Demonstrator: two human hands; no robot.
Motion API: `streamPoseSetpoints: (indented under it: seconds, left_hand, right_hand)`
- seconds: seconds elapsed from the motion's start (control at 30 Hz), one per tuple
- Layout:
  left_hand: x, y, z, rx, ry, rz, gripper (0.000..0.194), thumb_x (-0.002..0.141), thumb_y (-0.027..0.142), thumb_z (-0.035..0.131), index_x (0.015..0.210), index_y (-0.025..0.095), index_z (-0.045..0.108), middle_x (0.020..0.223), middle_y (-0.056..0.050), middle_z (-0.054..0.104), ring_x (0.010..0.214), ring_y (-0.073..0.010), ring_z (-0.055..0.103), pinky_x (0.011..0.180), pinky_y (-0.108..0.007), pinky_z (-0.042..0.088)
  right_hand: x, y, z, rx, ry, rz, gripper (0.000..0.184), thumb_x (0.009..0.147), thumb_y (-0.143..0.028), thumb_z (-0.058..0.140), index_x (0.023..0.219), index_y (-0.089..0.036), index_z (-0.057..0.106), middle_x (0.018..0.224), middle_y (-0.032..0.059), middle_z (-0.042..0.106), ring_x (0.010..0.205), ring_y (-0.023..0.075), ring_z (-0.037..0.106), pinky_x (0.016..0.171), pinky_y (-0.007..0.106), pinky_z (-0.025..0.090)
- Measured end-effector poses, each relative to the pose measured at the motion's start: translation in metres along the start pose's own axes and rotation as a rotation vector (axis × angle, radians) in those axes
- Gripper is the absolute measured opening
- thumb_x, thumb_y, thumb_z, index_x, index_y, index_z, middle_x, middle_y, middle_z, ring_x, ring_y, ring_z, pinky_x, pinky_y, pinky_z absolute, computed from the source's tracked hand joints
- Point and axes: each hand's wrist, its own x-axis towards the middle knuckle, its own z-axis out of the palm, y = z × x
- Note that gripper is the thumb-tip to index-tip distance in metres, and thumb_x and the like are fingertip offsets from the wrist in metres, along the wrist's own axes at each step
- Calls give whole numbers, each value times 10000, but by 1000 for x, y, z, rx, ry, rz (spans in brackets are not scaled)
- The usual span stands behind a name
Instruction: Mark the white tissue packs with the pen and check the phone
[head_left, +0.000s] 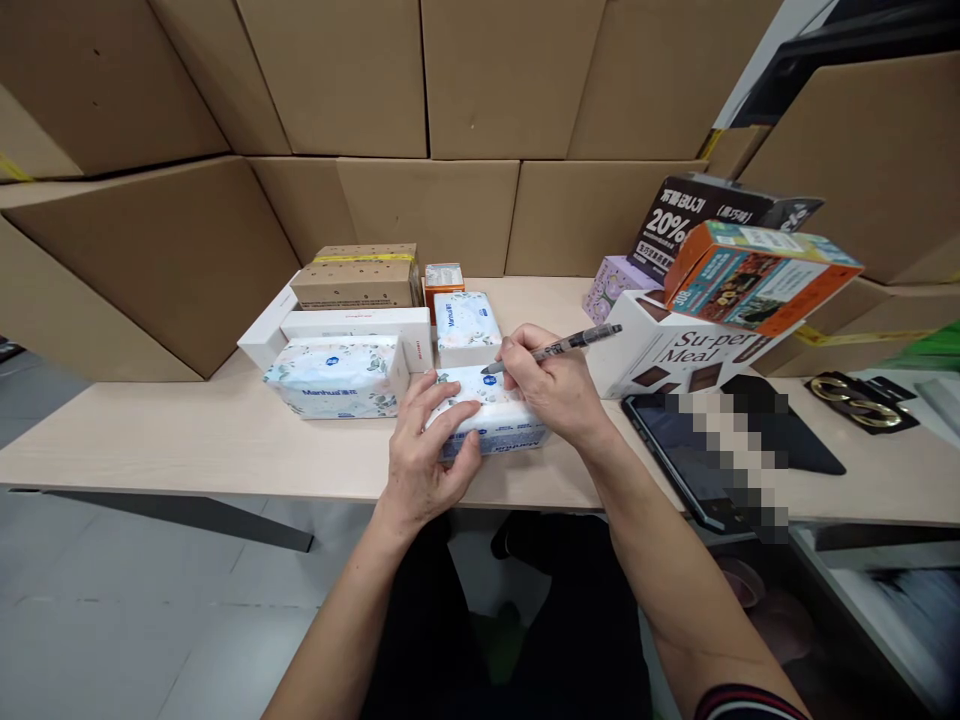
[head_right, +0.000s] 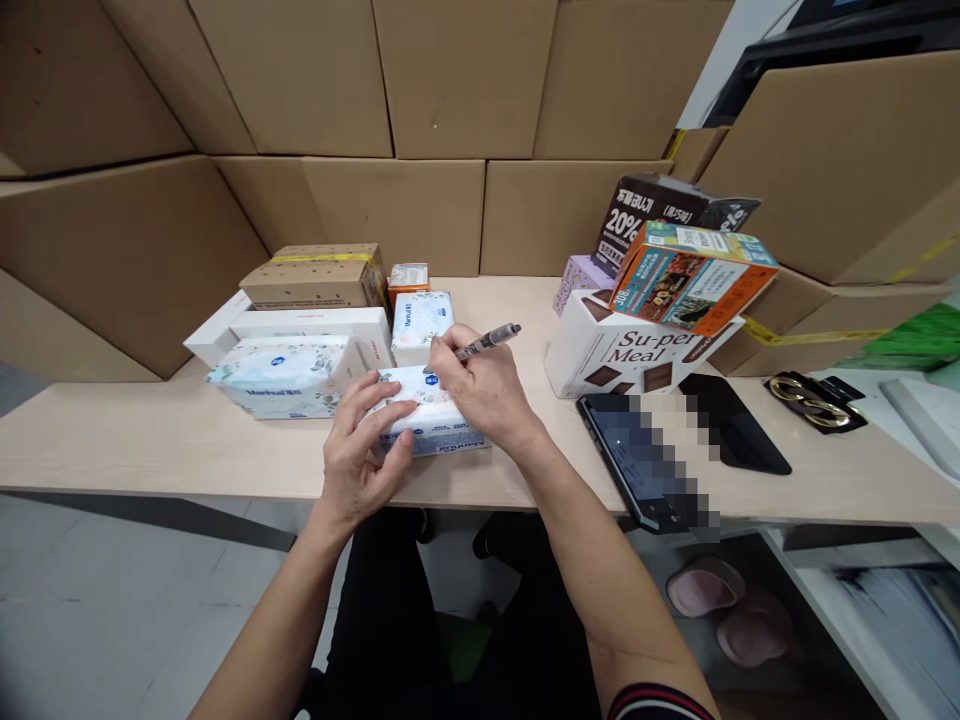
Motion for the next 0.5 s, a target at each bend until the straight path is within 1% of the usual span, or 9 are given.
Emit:
streamPoseSetpoints:
  seconds: [0.13,0.3,0.5]
  left_hand:
    - [0,0,0,4,-3,5,323,851,169,637,1165,243,642,1240,-101,621,1291,-297,555,1118,-551,451]
    - [0,-1,0,10,-4,12,319,859,177,631,1170,246,635,1247,-96,617,1293,-297,554,1115,-562,457]
    - [1,-1,1,4,3,31,323,857,147,635,1172,220,630,1253,-103,608,1293,-287,549,1120,-569,452]
  right_hand:
    - [0,-1,0,-58,-3,-8,300,915,-352,499,645,-223,524,568,-37,560,584,123,522,603,282,387]
    - [0,-4,1,-104,-8,-11,313,912,-343,490,622,-225,479,571,-38,527,580,121,480,602,284,352]
    - [0,-6,2,-108,-23,-2,308,897,-312,487,605,-221,453,591,-41,520,587,119,469,610,289,335]
